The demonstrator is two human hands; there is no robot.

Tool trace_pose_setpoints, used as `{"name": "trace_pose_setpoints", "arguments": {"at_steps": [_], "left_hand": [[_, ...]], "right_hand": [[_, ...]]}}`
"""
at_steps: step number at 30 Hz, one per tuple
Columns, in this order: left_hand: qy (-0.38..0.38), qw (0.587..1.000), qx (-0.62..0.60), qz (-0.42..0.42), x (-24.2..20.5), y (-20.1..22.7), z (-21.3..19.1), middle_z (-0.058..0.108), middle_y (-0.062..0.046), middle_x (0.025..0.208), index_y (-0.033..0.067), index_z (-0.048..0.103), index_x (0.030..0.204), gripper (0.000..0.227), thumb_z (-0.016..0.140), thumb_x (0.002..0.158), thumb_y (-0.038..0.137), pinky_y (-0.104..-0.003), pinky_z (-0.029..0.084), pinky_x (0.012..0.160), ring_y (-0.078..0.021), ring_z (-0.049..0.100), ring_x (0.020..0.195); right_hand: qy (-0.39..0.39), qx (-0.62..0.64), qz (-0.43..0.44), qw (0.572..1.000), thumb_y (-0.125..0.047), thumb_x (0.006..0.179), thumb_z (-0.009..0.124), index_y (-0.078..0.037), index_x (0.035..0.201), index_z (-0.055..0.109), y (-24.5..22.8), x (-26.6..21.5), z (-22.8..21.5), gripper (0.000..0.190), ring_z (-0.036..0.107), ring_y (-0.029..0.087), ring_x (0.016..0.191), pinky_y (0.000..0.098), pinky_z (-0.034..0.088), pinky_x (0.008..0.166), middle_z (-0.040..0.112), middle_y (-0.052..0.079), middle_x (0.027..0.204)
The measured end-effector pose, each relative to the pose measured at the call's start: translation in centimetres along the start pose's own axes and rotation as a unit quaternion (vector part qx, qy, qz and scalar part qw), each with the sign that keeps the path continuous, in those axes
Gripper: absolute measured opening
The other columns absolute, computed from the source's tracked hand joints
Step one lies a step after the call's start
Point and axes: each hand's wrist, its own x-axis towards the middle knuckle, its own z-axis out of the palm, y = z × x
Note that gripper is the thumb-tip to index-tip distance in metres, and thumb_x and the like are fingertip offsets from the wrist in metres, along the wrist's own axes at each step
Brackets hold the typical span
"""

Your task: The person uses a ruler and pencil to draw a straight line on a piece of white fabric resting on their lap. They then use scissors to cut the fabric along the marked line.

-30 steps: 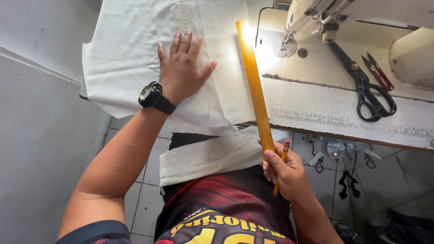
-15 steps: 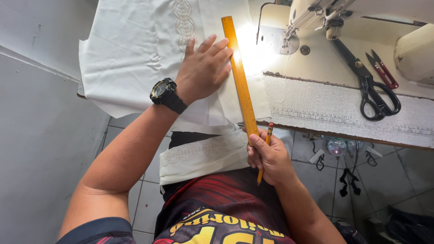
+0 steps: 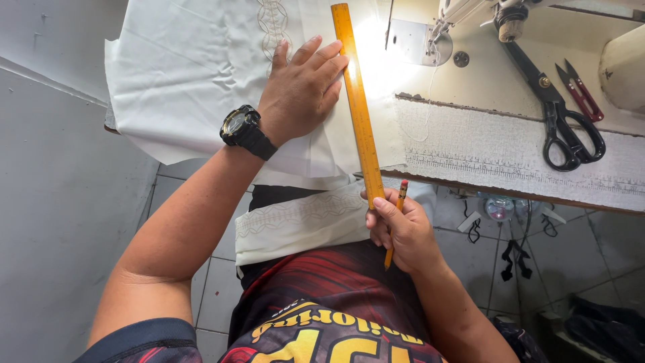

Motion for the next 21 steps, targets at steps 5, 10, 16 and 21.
{"name": "trace_pose_setpoints", "arguments": {"at_steps": [5, 10, 16, 21], "left_hand": [[-0.009, 1.0, -0.006, -0.005, 0.03, -0.02, 0.03, 0.052, -0.003, 0.152, 0.016, 0.059, 0.137, 0.037, 0.052, 0.103, 0.026, -0.071, 0.023, 0.108, -0.0329, 0.041, 0.144], [0.001, 1.0, -0.004, -0.004, 0.01, -0.03, 0.16, 0.052, -0.003, 0.152, 0.0159, 0.059, 0.138, 0.037, 0.052, 0.103, 0.027, -0.071, 0.024, 0.108, -0.0325, 0.042, 0.143], [-0.001, 1.0, -0.003, -0.007, 0.02, -0.1, 0.23, 0.052, -0.003, 0.153, 0.0158, 0.059, 0.138, 0.037, 0.052, 0.103, 0.027, -0.07, 0.025, 0.108, -0.0325, 0.043, 0.143], [0.007, 1.0, 0.002, 0.001, -0.01, -0.2, 0.25, 0.053, -0.004, 0.152, 0.0153, 0.059, 0.137, 0.037, 0.053, 0.103, 0.028, -0.068, 0.026, 0.107, -0.0332, 0.045, 0.142]], "right_hand": [[-0.003, -0.007, 0.015, 1.0, -0.018, 0.103, 0.055, 0.007, 0.117, 0.061, 0.3, 0.07, 0.02, 0.03, 0.036, 0.009, 0.036, 0.0243, 0.034, 0.04, 0.064, 0.008, 0.069], [-0.003, -0.011, 0.016, 1.0, -0.017, 0.102, 0.056, 0.004, 0.115, 0.064, 0.57, 0.3, -0.3, 0.026, 0.036, 0.009, 0.036, 0.0248, 0.032, 0.04, 0.064, 0.008, 0.069], [-0.007, -0.017, 0.013, 1.0, -0.017, 0.102, 0.057, 0.001, 0.114, 0.064, 0.86, 0.39, -0.56, 0.023, 0.036, 0.009, 0.037, 0.0245, 0.034, 0.04, 0.063, 0.009, 0.071], [0.012, -0.03, 0.021, 0.999, -0.017, 0.102, 0.058, 0.002, 0.112, 0.063, 0.97, 0.41, -0.65, 0.023, 0.037, 0.01, 0.036, 0.0246, 0.036, 0.039, 0.065, 0.009, 0.071]]}}
